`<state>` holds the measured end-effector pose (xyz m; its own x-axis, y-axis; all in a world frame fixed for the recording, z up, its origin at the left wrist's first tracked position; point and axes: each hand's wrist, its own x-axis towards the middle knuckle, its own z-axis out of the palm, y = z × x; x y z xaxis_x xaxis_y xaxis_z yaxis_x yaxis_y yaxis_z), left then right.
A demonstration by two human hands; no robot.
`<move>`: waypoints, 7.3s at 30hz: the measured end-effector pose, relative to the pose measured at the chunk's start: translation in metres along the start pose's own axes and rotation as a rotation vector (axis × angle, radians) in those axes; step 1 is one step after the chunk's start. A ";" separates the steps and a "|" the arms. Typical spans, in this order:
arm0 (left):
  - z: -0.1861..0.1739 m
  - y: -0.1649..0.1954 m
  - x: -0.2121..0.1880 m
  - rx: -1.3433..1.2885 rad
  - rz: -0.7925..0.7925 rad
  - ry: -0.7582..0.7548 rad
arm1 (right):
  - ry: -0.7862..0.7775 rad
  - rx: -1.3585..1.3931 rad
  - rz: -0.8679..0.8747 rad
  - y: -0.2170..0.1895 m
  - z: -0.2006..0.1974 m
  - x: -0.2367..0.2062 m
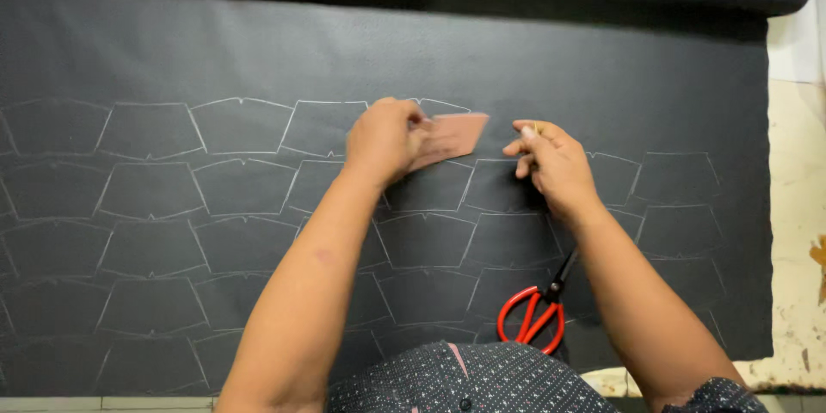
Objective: The person places a pink paper template on a large sheet of dark fabric and uses a small stick to trace the template's outline onto the fabric. This process is repeated multiple times across the fabric surface.
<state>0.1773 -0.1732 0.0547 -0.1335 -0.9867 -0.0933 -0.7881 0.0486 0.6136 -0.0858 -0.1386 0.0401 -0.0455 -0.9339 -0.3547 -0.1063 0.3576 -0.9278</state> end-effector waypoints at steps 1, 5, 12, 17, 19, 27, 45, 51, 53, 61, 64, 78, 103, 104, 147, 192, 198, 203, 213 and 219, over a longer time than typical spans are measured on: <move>0.005 0.005 -0.003 -0.040 0.096 0.018 | 0.013 0.092 0.105 -0.001 -0.004 -0.001; 0.038 0.028 -0.020 -0.062 0.376 0.079 | 0.054 0.214 0.132 0.002 -0.019 0.005; 0.067 0.009 -0.024 -0.170 0.202 0.251 | 0.230 -0.187 -0.031 0.015 -0.054 0.019; 0.079 0.004 -0.024 -0.162 0.170 0.289 | 0.242 -0.311 -0.092 0.022 -0.047 0.020; 0.079 0.004 -0.023 -0.160 0.177 0.297 | 0.268 -0.404 -0.130 0.022 -0.043 0.021; 0.081 0.006 -0.021 -0.177 0.126 0.301 | 0.278 -0.552 -0.189 0.023 -0.042 0.017; 0.082 0.014 -0.018 -0.207 0.078 0.286 | 0.260 -0.723 -0.273 0.032 -0.061 0.008; 0.083 0.016 -0.018 -0.207 0.070 0.296 | 0.278 -0.733 -0.264 0.031 -0.058 0.009; 0.083 0.016 -0.018 -0.199 0.072 0.300 | 0.279 -0.728 -0.272 0.031 -0.058 0.008; 0.084 0.016 -0.016 -0.188 0.090 0.304 | 0.291 -0.700 -0.290 0.033 -0.058 0.008; 0.084 0.016 -0.016 -0.181 0.093 0.301 | 0.297 -0.713 -0.313 0.035 -0.058 0.009; 0.137 0.063 -0.017 0.183 0.454 -0.017 | 0.176 -0.583 -0.280 0.021 -0.078 0.027; 0.138 0.077 -0.035 0.263 0.458 -0.012 | -0.096 -0.811 -0.768 -0.032 0.031 0.065; 0.137 0.077 -0.035 0.285 0.464 0.010 | -0.076 -0.803 -0.786 -0.033 0.030 0.068; 0.092 0.071 0.043 -0.365 0.079 -0.201 | 0.192 -0.871 -0.465 0.005 -0.073 -0.004; 0.110 0.028 0.045 -0.725 0.279 -0.095 | 0.203 -0.691 -0.512 0.017 -0.026 0.025; 0.106 0.027 0.033 -0.640 0.310 0.001 | 0.245 -0.843 -0.264 0.017 -0.042 0.042; 0.109 0.026 0.033 -0.777 0.262 0.067 | 0.183 -0.430 -0.061 0.008 -0.052 0.050; 0.122 0.025 0.040 -0.906 -0.050 0.151 | 0.318 -0.086 -0.226 -0.012 -0.160 0.028; 0.131 0.060 0.034 -0.292 0.251 0.290 | 0.364 -0.289 -0.180 0.026 -0.190 0.026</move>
<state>0.0466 -0.1830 -0.0144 -0.0918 -0.9547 0.2832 -0.5457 0.2861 0.7876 -0.2784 -0.1530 0.0283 -0.3391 -0.9373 -0.0804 -0.4131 0.2252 -0.8824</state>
